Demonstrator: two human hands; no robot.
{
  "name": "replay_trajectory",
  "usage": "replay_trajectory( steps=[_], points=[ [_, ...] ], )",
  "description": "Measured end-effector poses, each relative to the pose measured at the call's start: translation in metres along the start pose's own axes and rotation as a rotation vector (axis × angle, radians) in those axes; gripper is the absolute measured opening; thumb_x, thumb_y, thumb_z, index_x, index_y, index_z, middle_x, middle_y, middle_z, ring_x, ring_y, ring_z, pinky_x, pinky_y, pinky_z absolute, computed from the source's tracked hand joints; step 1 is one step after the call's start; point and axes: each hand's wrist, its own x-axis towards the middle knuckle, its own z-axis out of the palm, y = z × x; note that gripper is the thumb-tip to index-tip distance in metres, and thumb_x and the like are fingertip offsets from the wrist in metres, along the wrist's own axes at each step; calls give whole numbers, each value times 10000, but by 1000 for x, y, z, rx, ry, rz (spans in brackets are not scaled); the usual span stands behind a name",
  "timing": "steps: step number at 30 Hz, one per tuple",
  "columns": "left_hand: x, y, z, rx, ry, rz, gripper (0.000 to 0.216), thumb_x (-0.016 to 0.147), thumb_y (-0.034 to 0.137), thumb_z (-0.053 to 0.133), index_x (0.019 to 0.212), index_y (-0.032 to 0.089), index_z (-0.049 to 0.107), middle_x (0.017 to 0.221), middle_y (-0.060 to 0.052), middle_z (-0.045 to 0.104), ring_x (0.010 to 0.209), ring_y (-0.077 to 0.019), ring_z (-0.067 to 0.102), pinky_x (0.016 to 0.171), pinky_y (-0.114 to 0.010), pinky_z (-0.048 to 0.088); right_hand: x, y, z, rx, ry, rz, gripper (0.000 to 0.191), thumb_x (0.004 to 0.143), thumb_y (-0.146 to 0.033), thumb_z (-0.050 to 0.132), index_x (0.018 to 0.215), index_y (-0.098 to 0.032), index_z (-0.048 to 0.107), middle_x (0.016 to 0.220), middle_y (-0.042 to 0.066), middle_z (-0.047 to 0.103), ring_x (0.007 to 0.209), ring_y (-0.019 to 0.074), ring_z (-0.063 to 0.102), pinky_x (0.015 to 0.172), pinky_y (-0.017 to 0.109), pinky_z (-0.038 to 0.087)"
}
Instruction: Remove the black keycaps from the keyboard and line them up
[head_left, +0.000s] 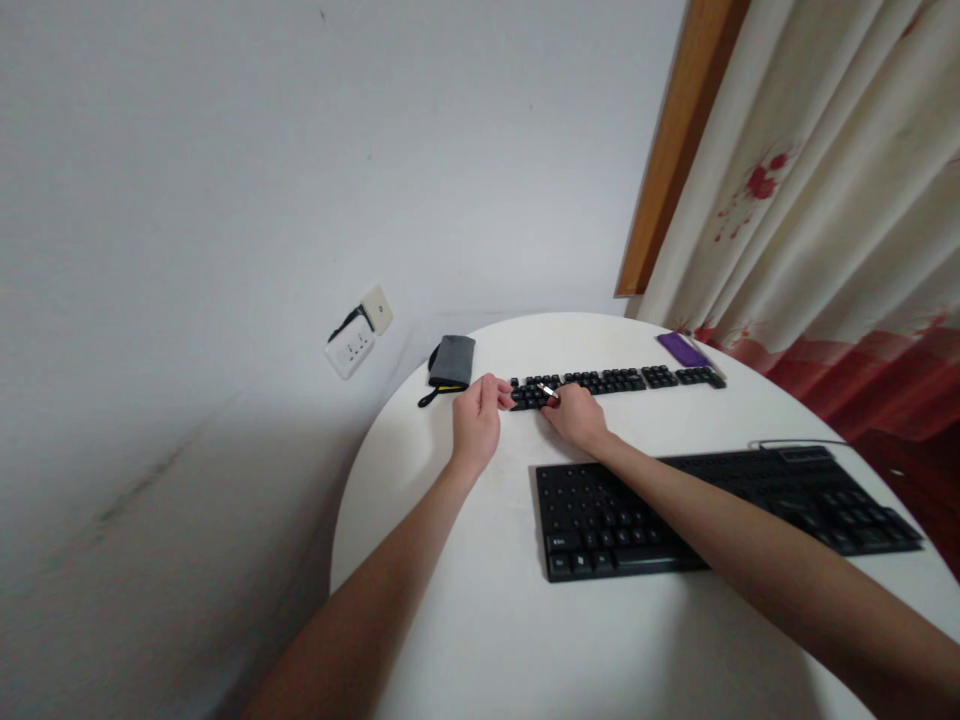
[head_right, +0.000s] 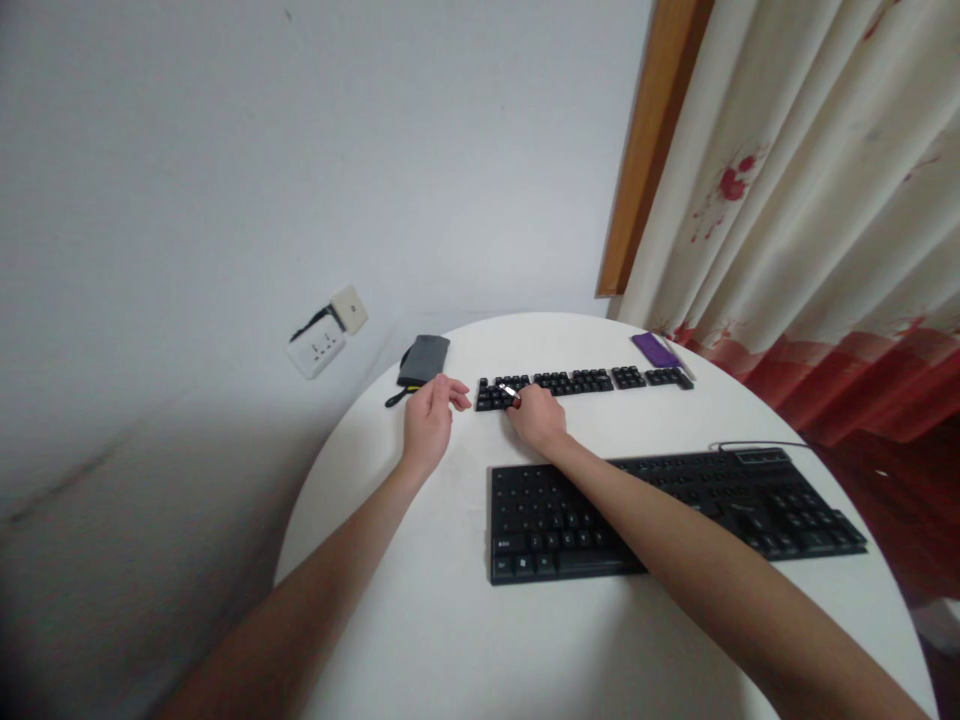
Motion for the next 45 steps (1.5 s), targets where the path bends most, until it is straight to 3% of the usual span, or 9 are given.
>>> replay_trajectory(
  steps=[30, 34, 38, 42, 45],
  points=[
    [0, -4, 0, 15, -1, -38, 510, 1002, 503, 361, 781, 152, 658, 636, -51, 657, 594, -146, 603, 567, -251, 442, -2, -3, -3, 48, 2, -12, 116, 813, -276, 669, 815, -180, 733, 888, 109, 751, 858, 231, 698, 691, 256, 463],
    [0, -5, 0, 24, 7, -44, 506, 1003, 494, 363, 779, 149, 658, 634, -56, 659, 599, -148, 603, 546, -247, 431, 0, -3, -22, 96, 34, -50, 129, 817, -283, 665, 832, -171, 727, 861, 82, 748, 831, 207, 685, 711, 252, 453],
    [0, -6, 1, 14, -6, -33, 501, 1004, 486, 362, 769, 152, 652, 628, -51, 653, 598, -150, 596, 566, -254, 440, -5, 7, -58, 306, 172, -182, 284, 935, -268, 473, 842, -141, 710, 817, 76, 728, 775, 181, 654, 733, 262, 442],
    [-2, -6, 3, 11, -34, -18, 489, 1004, 475, 372, 759, 154, 647, 622, -43, 643, 597, -148, 585, 601, -263, 448, -35, 26, -87, 560, 197, -287, 417, 1003, -367, 349, 909, -147, 691, 873, 74, 708, 833, 187, 637, 767, 273, 455],
    [-4, -5, 5, 10, -60, -19, 475, 1007, 461, 375, 777, 149, 649, 630, -39, 639, 607, -146, 580, 610, -261, 445, -68, 42, -93, 553, 241, -315, 406, 1017, -406, 339, 988, -183, 677, 921, 55, 680, 881, 190, 606, 822, 288, 437]
  ],
)
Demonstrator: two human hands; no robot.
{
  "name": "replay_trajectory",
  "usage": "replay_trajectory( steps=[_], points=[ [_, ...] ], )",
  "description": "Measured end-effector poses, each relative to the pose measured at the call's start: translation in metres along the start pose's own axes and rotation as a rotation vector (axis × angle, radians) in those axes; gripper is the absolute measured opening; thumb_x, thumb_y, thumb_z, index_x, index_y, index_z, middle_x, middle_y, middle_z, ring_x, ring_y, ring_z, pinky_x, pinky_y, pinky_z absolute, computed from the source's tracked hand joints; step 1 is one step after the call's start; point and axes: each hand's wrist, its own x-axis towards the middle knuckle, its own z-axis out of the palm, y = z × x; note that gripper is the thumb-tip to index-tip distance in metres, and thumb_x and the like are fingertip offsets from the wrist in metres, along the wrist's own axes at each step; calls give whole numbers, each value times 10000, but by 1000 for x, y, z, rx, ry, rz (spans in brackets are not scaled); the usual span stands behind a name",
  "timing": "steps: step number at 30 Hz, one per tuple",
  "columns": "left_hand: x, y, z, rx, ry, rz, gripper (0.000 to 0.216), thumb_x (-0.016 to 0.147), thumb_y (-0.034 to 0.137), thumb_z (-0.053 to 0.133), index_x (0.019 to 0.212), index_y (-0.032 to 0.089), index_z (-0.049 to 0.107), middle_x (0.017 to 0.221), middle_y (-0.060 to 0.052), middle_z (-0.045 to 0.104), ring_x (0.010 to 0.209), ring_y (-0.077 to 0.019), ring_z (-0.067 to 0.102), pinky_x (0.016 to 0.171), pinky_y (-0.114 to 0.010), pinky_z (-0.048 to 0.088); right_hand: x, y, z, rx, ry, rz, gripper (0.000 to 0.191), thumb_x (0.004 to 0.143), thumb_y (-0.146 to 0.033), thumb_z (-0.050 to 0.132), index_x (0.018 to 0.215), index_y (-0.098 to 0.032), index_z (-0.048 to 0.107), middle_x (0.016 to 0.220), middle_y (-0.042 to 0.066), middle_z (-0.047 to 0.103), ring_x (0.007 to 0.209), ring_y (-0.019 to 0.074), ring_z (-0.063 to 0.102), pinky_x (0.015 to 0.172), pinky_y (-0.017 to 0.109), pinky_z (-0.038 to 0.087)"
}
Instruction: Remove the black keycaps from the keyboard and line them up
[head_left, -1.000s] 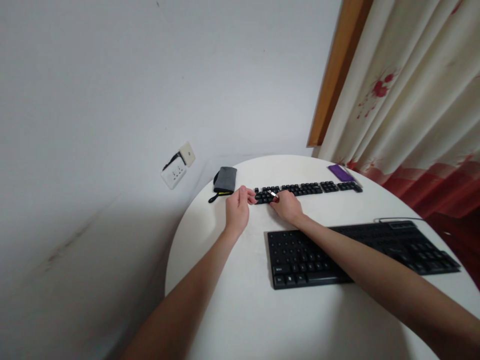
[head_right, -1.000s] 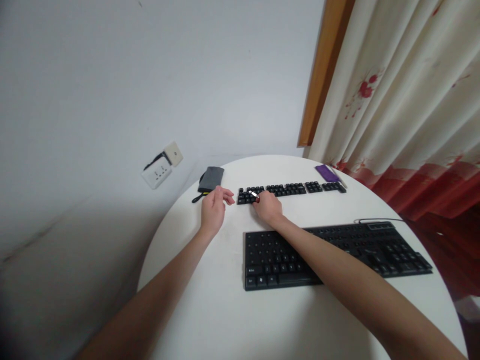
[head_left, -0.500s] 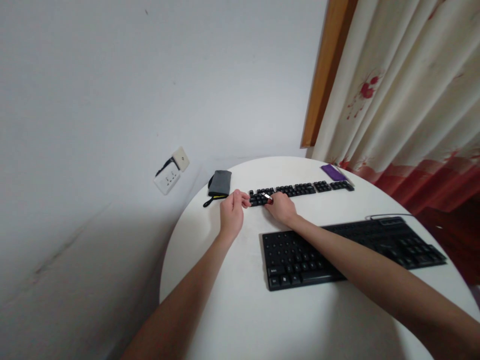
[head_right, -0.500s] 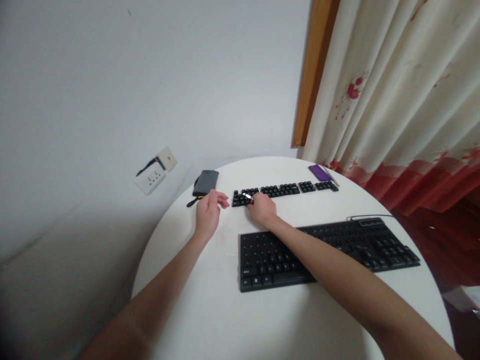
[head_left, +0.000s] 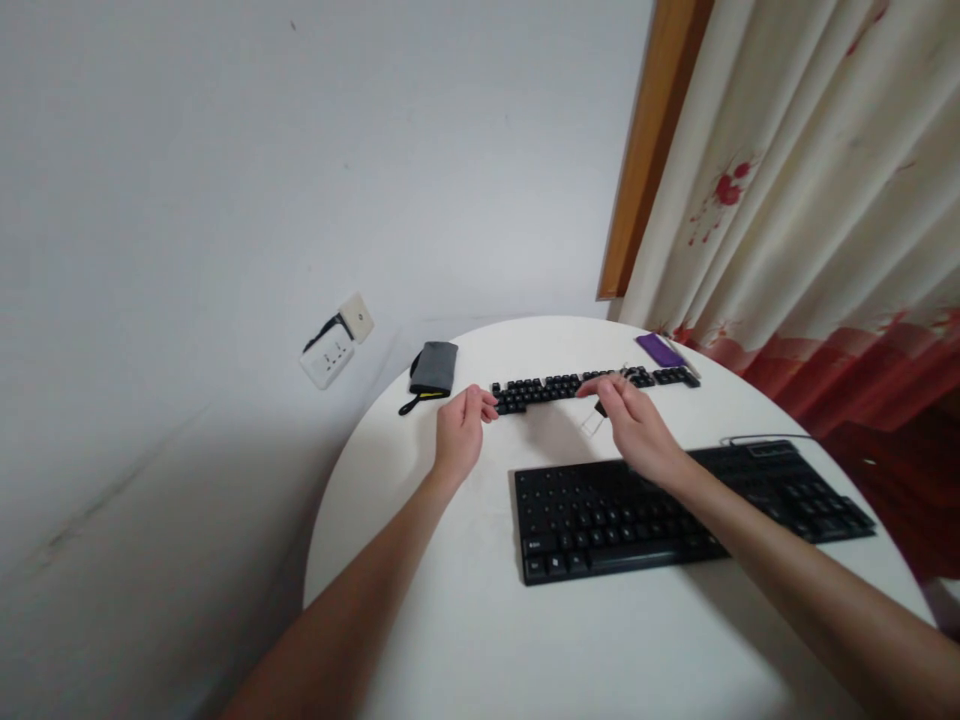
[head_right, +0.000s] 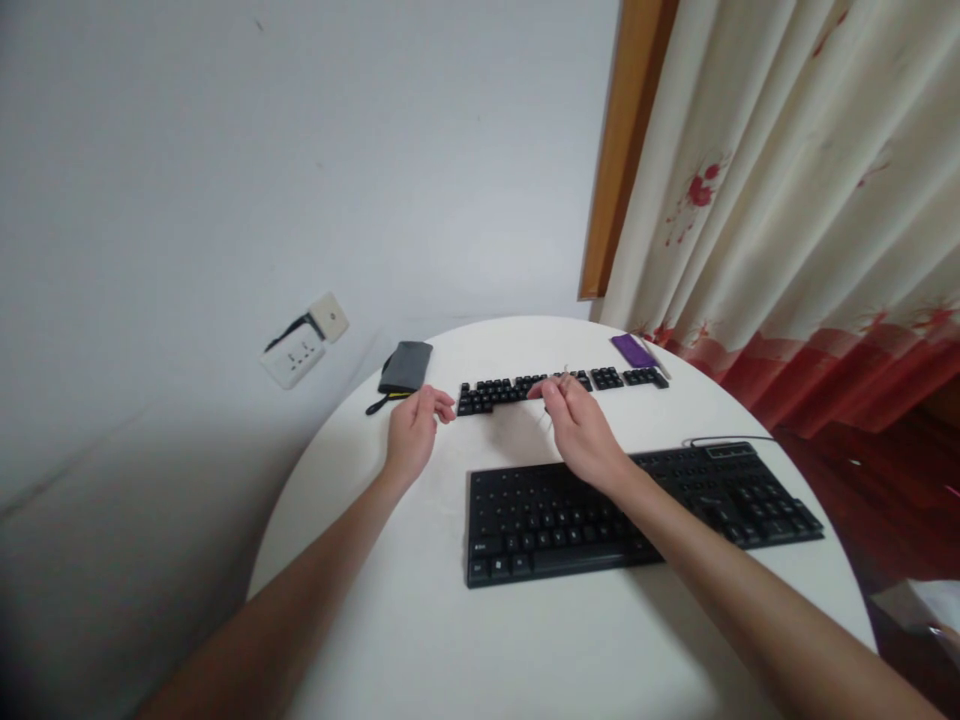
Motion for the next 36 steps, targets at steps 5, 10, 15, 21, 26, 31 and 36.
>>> replay_trajectory(
  steps=[5, 10, 15, 21, 26, 31, 36],
  points=[
    [-6, 4, 4, 7, -80, -7, 452, 1006, 430, 387, 781, 138, 648, 633, -38, 633, 611, -140, 571, 596, -248, 434, -46, 3, -9, 77, -210, 70, 280, 991, -397, 449, 909, -195, 625, 786, 12, 623, 758, 170, 577, 736, 279, 434],
    [-14, 9, 7, 57, -196, 18, 448, 1008, 424, 379, 794, 143, 655, 643, -36, 637, 613, -140, 570, 583, -243, 428, -62, -1, -10, 68, -344, 59, 214, 971, -322, 496, 828, -195, 593, 730, -8, 602, 697, 151, 556, 706, 272, 417],
    [-16, 11, 8, 86, -252, 14, 463, 1001, 447, 379, 785, 145, 656, 638, -37, 640, 592, -138, 562, 567, -244, 424, -65, -6, -8, 24, -372, 53, 236, 976, -312, 466, 814, -193, 590, 697, -11, 591, 654, 146, 537, 666, 272, 395],
    [-16, 7, 9, 98, -247, 20, 437, 1004, 405, 380, 787, 140, 652, 641, -36, 639, 588, -132, 555, 560, -238, 423, -73, -10, 0, -32, -318, 95, 204, 939, -251, 485, 765, -196, 577, 604, -31, 554, 544, 118, 500, 560, 245, 347],
    [-17, 8, 9, 95, -269, 27, 416, 1004, 387, 388, 793, 142, 651, 647, -32, 638, 602, -132, 560, 566, -237, 422, -80, -15, 6, -61, -227, 124, 220, 902, -270, 551, 695, -200, 528, 518, -48, 498, 463, 96, 457, 494, 226, 311],
    [-18, 8, 10, 96, -271, 25, 419, 1003, 396, 392, 791, 145, 652, 643, -31, 641, 596, -132, 563, 567, -239, 427, -81, -17, 7, -59, -227, 123, 226, 895, -279, 563, 686, -200, 527, 500, -45, 507, 440, 91, 452, 466, 216, 302],
    [-18, 8, 11, 91, -278, 25, 432, 1004, 404, 386, 785, 145, 654, 637, -32, 638, 589, -133, 565, 564, -241, 433, -81, -14, 8, -58, -236, 130, 214, 894, -288, 564, 701, -196, 554, 489, -41, 515, 427, 95, 463, 447, 211, 302]
  ],
)
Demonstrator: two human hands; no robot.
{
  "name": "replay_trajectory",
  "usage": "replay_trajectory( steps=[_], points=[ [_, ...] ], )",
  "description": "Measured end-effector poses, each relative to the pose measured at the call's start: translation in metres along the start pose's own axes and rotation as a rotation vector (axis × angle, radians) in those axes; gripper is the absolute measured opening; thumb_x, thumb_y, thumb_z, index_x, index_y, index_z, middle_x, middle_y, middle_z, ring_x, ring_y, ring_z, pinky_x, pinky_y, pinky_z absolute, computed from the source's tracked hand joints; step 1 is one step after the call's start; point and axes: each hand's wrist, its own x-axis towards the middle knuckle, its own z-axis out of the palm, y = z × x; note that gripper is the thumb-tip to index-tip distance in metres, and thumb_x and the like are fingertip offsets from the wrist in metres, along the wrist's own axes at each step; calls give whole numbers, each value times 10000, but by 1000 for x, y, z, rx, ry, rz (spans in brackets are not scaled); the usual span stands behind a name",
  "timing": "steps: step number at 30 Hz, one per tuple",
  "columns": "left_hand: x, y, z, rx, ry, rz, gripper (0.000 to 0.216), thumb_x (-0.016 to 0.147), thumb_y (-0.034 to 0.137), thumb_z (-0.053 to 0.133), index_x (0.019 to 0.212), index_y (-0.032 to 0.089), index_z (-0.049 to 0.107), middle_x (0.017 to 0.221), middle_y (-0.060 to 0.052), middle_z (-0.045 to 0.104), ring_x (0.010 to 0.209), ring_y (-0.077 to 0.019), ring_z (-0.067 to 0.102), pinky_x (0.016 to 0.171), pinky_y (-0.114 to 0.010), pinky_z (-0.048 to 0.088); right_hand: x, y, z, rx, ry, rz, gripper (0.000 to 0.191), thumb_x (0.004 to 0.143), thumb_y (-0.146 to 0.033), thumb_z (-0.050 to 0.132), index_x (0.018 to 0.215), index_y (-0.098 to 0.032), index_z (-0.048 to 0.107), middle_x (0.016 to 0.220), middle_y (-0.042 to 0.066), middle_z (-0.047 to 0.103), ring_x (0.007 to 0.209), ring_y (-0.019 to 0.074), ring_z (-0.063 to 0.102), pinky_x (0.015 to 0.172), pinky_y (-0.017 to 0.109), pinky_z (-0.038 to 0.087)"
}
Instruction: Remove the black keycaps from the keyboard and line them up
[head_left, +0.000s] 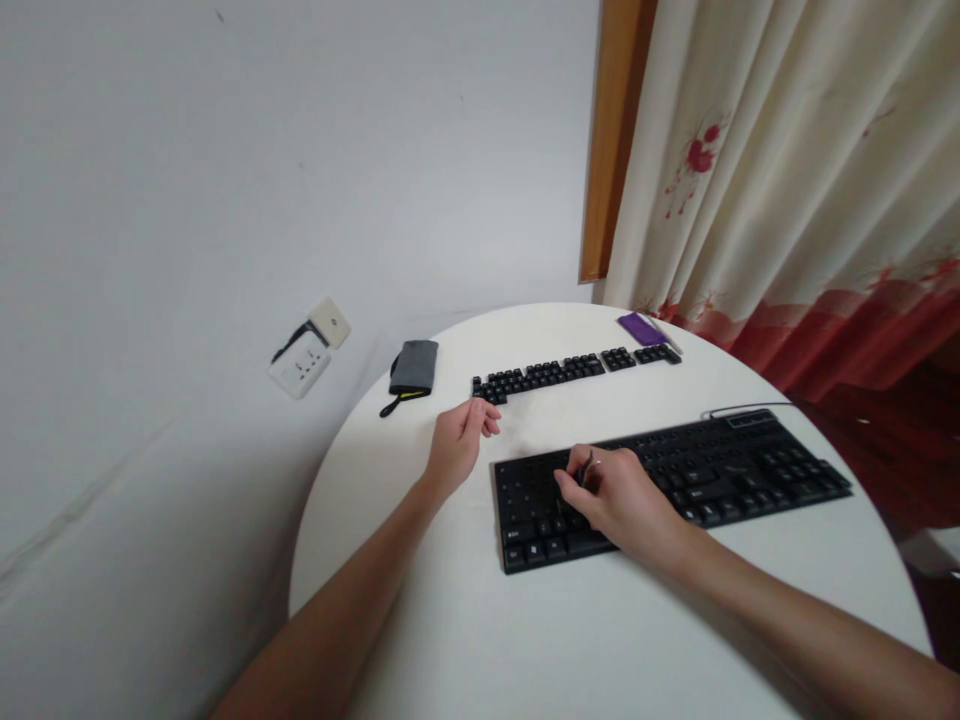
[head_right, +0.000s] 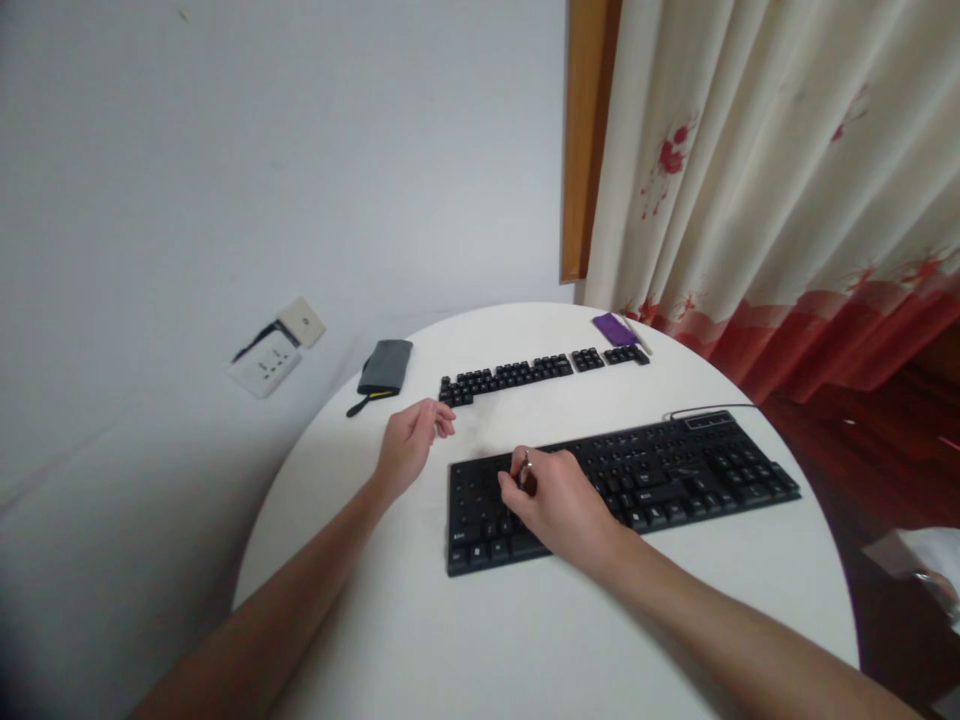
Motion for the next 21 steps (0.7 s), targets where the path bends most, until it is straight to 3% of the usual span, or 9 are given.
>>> replay_trajectory(
  steps=[10, 21],
  points=[
    [-1, 1, 0, -7, -31, 17, 441, 1009, 417, 383, 795, 146, 658, 640, -32, 639, 609, -137, 574, 593, -245, 446, 0, -3, -1, 14, 0, 35, 234, 913, -319, 553, 712, -200, 555, 487, -36, 539, 427, 108, 506, 463, 213, 343],
    [-3, 1, 1, -19, -80, 11, 451, 1002, 465, 398, 818, 150, 663, 663, -36, 647, 627, -145, 577, 613, -251, 449, -3, -1, 7, -153, -60, -93, 231, 944, -319, 511, 742, -211, 542, 603, -10, 587, 517, 130, 513, 546, 249, 348]
  ],
)
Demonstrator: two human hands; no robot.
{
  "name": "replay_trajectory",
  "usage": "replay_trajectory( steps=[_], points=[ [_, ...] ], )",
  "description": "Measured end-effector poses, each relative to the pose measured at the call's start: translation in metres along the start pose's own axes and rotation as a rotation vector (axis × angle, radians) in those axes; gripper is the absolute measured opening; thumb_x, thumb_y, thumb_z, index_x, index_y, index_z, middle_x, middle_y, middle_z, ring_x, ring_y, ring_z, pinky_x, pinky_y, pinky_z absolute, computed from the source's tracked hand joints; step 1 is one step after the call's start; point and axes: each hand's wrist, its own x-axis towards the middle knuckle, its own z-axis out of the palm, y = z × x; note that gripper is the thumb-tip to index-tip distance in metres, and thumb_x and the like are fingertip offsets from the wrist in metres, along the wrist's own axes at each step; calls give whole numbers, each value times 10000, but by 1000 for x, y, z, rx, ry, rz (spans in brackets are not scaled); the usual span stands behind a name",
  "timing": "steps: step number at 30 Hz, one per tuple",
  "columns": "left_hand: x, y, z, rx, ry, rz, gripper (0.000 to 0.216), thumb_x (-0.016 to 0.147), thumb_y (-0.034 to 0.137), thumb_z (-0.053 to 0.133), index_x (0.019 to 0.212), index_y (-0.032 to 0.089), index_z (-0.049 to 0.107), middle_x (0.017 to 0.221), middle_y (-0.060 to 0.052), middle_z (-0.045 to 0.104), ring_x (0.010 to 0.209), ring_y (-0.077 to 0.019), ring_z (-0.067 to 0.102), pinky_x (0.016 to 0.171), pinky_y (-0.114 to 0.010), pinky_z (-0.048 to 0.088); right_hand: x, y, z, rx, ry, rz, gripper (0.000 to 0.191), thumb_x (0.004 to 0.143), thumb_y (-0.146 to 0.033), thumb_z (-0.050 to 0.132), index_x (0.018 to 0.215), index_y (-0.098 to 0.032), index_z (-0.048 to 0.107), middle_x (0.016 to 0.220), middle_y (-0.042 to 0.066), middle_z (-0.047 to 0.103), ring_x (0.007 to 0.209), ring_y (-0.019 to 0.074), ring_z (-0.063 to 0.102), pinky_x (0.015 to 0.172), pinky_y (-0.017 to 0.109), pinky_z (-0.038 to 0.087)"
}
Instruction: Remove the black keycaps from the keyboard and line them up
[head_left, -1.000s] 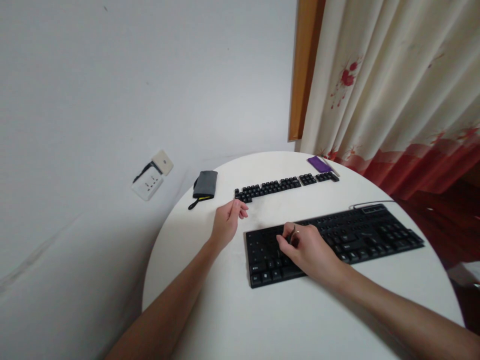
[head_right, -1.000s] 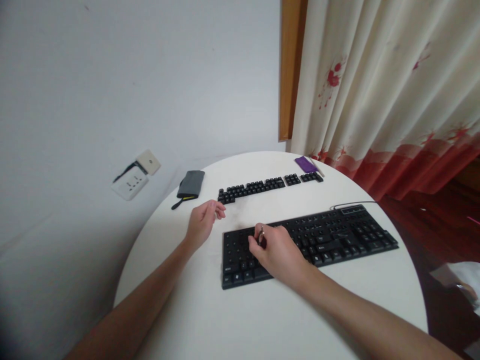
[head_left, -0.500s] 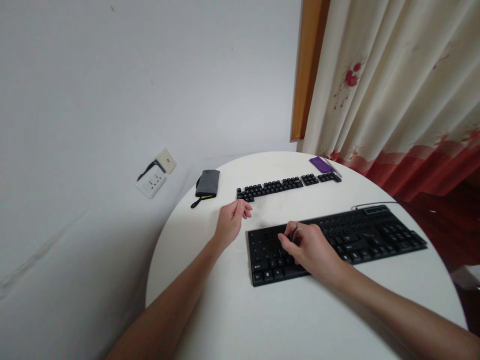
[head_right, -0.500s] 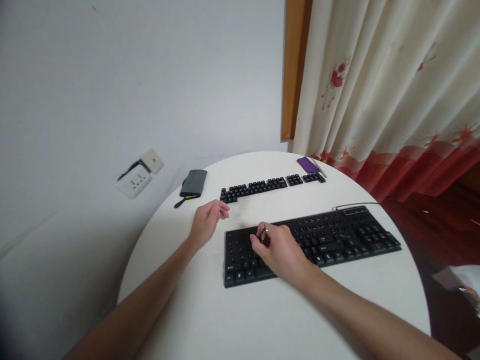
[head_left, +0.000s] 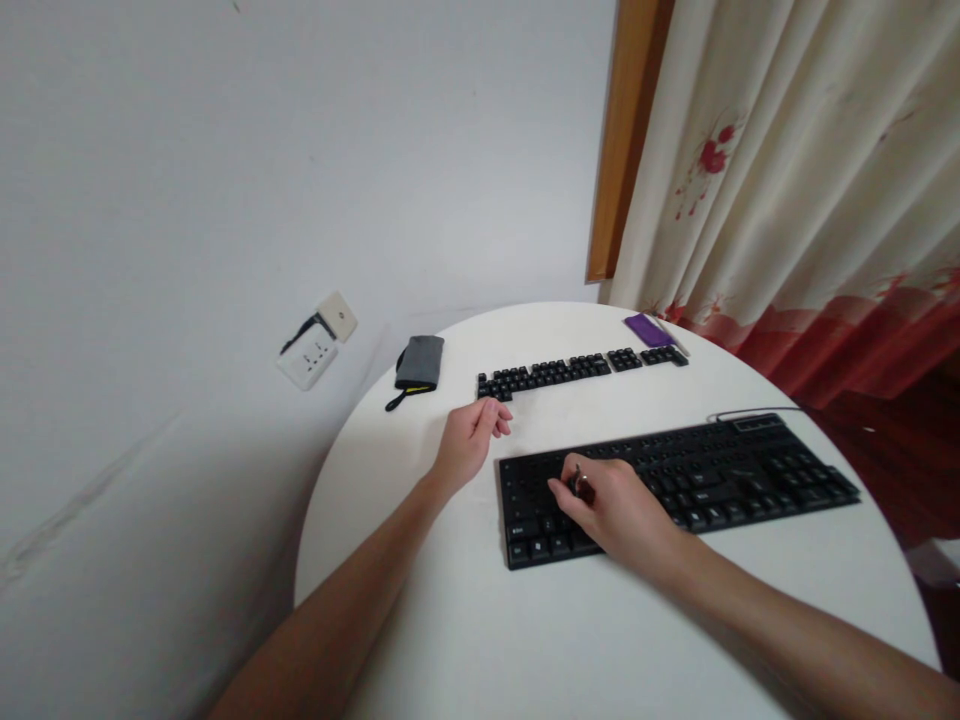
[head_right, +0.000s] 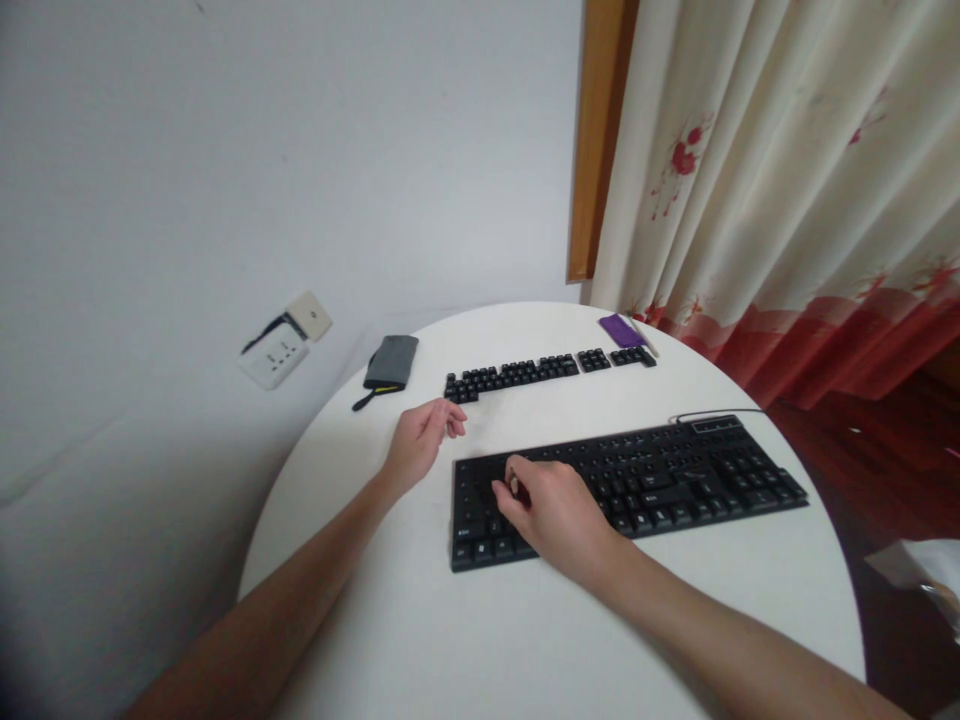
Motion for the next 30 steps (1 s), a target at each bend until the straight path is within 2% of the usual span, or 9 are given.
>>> replay_trajectory(
  steps=[3, 9, 11, 16, 19, 23, 28, 30],
  points=[
    [0, -1, 0, -1, -6, 7, 445, 1005, 454, 397, 824, 148, 665, 670, -37, 650, 631, -142, 578, 615, -248, 448, 4, 2, -2, -40, -3, 58, 215, 961, -297, 444, 798, -211, 556, 632, -1, 592, 547, 148, 537, 570, 258, 355],
    [0, 1, 0, -2, -26, 22, 427, 1012, 423, 393, 830, 142, 658, 671, -33, 650, 632, -135, 578, 626, -245, 454, 9, 9, -2, 157, -16, 144, 326, 954, -251, 369, 659, -208, 501, 614, 6, 578, 585, 143, 556, 584, 239, 394],
    [0, 1, 0, -5, -33, 27, 430, 1013, 424, 391, 829, 140, 656, 672, -33, 649, 631, -133, 578, 624, -243, 455, 10, 13, 0, 236, -19, 174, 332, 948, -256, 366, 652, -203, 506, 583, -6, 563, 544, 130, 544, 543, 226, 392],
    [-1, 0, 1, -1, -41, 28, 437, 1012, 435, 391, 836, 140, 661, 672, -36, 650, 630, -138, 583, 625, -249, 462, 18, 26, 3, 500, -69, 371, 336, 915, -266, 365, 624, -186, 514, 490, -24, 543, 366, 99, 485, 371, 199, 294],
    [-1, -1, 1, 0, -46, 22, 429, 1011, 426, 398, 832, 140, 664, 674, -38, 656, 625, -135, 582, 625, -247, 464, 21, 29, 2, 600, -39, 410, 346, 922, -321, 392, 640, -177, 531, 483, -17, 558, 342, 97, 486, 337, 192, 263],
    [-1, -1, 1, -7, -86, 22, 408, 1010, 412, 402, 866, 142, 671, 704, -43, 673, 652, -140, 596, 651, -253, 478, 20, 25, 2, 693, 91, 336, 372, 948, -445, 438, 728, -172, 561, 536, -20, 579, 376, 89, 491, 368, 191, 328],
    [-4, 9, 5, 4, -274, -5, 262, 939, 376, 558, 1048, 176, 688, 879, -58, 720, 791, -168, 645, 643, -241, 479, 17, 24, 5, 711, 234, 184, 341, 939, -493, 516, 886, -169, 610, 695, 8, 629, 515, 103, 546, 438, 207, 385],
    [-7, 14, 9, -5, -346, -24, 292, 897, 362, 624, 1133, 199, 677, 971, -62, 722, 834, -173, 646, 614, -226, 471, 16, 25, 6, 707, 261, 142, 323, 947, -478, 519, 924, -172, 621, 715, 11, 634, 535, 107, 551, 451, 213, 389]
  ],
)
